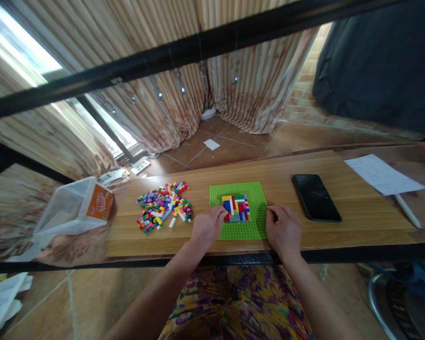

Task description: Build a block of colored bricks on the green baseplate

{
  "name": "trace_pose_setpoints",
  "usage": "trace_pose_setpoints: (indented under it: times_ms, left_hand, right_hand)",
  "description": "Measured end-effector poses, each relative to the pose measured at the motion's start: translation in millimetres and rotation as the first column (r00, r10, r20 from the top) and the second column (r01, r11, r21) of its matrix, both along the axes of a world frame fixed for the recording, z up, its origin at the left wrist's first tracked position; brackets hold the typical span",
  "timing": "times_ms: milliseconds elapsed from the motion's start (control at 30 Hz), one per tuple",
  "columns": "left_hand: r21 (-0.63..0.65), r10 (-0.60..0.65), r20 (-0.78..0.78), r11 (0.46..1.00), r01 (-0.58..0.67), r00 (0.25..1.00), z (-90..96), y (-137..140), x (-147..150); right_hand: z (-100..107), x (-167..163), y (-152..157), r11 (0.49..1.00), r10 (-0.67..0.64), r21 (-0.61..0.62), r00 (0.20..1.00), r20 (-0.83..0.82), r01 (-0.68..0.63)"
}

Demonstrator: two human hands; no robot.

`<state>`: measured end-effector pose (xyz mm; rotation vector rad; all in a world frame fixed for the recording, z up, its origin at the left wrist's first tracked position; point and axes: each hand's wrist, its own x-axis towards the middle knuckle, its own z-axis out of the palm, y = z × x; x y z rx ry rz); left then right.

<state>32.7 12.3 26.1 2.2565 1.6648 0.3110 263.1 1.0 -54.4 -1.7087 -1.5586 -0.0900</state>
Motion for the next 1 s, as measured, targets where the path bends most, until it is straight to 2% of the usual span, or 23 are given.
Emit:
trace_pose_setpoints:
  times_ms: [600, 733, 867, 933, 1000]
  left_hand:
    - [0.001, -0.089, 0.178, 0.996, 0.09, 0.98, -4.9, 20, 0]
    - [-0.015, 0.02, 0.314, 1.0, -0.016, 0.949, -11.3, 23, 5]
    - [-0.159, 0.239, 0.515, 0.97, -0.182, 0.823, -19.6, 28, 9]
    - [-0.224, 0.299, 0.557, 0.953, -0.206, 0.775, -21.8, 31, 11]
    - [-0.267, 0.324, 0.562, 0.942, -0.204, 0.761, -22.4, 35, 12]
  right_hand:
    - [3, -1, -1, 1.0, 0.0, 0.004, 1.0, 0.006, 0.0]
    - [3, -1, -1, 1.0, -0.005, 0.004, 1.0, 0.008, 0.005]
    - [2, 0, -1, 1.0, 0.01, 0.009, 1.0, 0.012, -0.01]
    - [1, 0, -1, 1.0, 0.009, 0.006, 1.0, 0.017, -0.009]
    - [1, 1, -1, 1.0, 0.005, 0.001, 1.0, 0.025, -0.005]
